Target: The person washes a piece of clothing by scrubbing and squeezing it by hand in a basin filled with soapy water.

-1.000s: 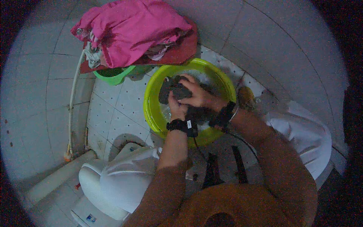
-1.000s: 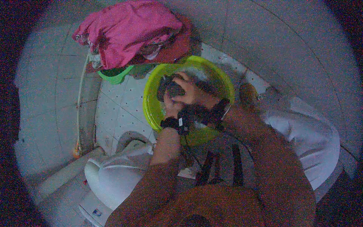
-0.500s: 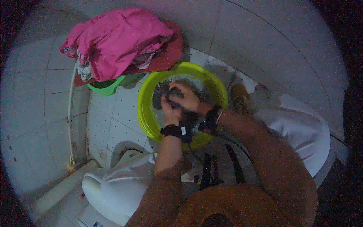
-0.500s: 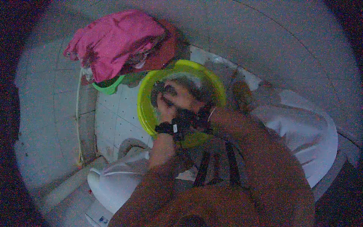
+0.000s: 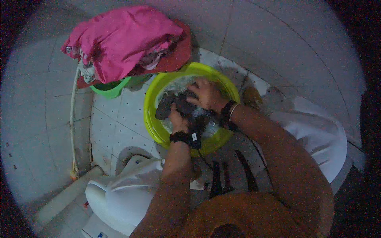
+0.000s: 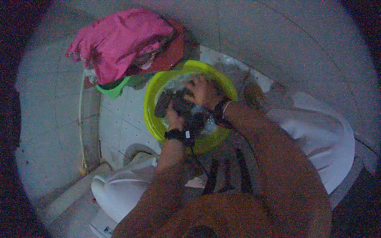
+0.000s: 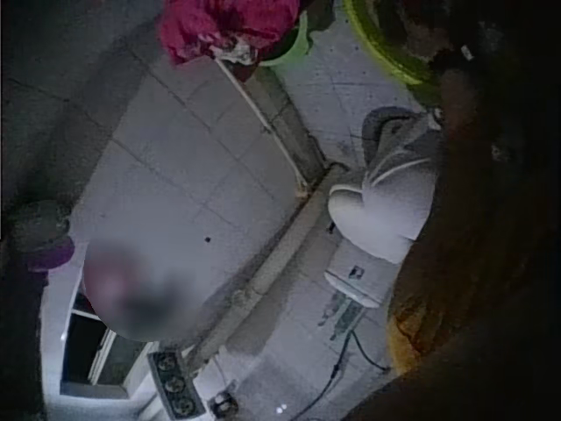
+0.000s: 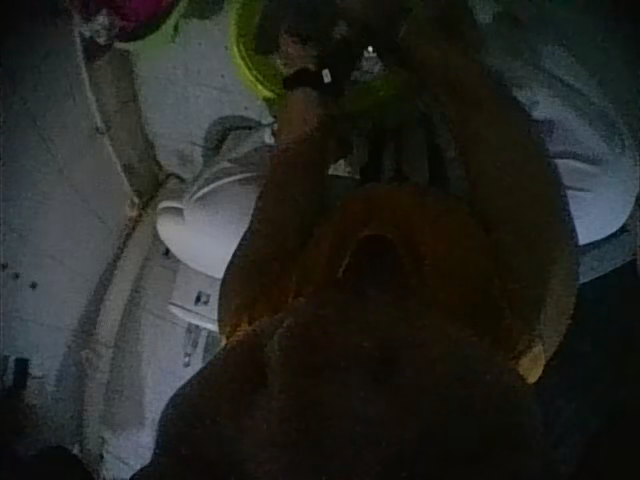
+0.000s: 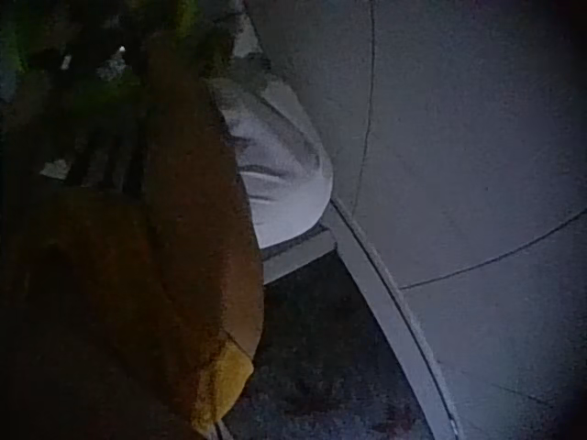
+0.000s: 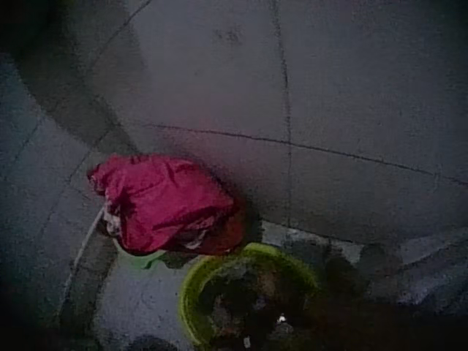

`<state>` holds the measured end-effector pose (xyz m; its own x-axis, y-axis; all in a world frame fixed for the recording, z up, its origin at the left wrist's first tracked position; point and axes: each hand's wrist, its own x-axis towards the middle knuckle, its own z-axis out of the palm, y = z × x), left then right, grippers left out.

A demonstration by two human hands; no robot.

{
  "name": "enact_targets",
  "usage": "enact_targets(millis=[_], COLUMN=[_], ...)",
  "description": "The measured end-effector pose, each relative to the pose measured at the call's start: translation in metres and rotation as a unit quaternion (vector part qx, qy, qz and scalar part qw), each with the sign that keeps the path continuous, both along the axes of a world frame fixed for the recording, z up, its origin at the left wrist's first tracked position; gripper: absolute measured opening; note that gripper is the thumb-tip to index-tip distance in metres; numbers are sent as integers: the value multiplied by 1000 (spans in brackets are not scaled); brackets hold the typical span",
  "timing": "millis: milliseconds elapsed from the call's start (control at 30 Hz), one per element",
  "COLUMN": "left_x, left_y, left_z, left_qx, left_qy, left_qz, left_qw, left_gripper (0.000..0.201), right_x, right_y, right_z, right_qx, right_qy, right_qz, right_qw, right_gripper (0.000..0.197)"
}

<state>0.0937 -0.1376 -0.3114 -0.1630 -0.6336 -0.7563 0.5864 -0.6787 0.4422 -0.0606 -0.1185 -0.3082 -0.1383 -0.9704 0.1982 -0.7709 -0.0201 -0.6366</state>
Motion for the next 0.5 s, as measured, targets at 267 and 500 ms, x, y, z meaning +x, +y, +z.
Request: enact_targets(millis=[267,500], left_x=[7,26], left_y=[7,-14], left_z=[-57,-6], left_qx=[14,59], left_qy=[-152,-51], left_qz=[-105,-48], left_qw=[983,996], left_gripper=[26,30], right_x=[8,8], right_y=[36,8], right_z=[-69,-60], right_qx=[121,305], right_qy=[156,5], right_qz=[62,34], right_qw=[978,952], right_gripper=[36,31])
